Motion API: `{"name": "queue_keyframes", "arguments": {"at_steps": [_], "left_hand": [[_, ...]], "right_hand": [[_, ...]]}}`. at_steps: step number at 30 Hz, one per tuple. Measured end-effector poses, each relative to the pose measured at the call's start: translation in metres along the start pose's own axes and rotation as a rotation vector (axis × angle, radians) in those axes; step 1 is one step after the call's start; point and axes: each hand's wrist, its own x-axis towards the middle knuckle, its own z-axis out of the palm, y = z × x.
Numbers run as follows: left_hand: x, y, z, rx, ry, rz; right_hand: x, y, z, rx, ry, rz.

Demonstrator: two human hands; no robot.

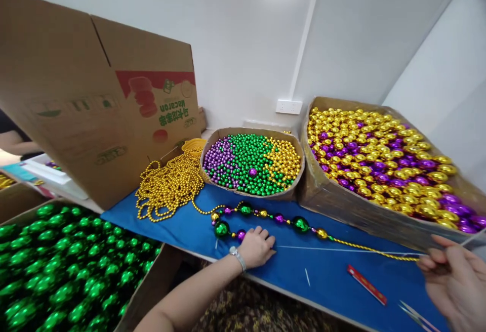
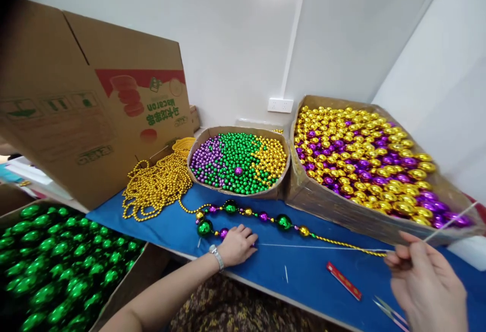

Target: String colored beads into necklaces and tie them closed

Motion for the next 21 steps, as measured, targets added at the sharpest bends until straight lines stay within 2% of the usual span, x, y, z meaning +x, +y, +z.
{"name": "queue_keyframes", "arguments": {"at_steps": [5, 8, 13, 17, 21], "left_hand": [[-0.006, -0.001, -0.009, -0.039, 0.057, 0.020], [-0.016, -0.008, -0.020, -0.079, 0.167, 0.019], [-0.051, -0.034, -0.034, -0.070, 0.371, -0.089], [-0.079, -0.056, -0.032, 0.051, 0.350, -0.160], [-0.086, -0.064, -0.020, 0.097, 0.276, -0.204]], "right_hand": [[0.003, 0.002, 0.006, -0.039, -0.025, -0.021], [0.002, 0.004, 0.011, -0.041, -0.029, -0.029], [-0.006, 0.010, 0.023, -0.034, -0.024, -0.067], [-0.013, 0.012, 0.033, -0.010, -0.037, -0.072], [-0.006, 0.015, 0.033, -0.030, -0.050, -0.084]]}}
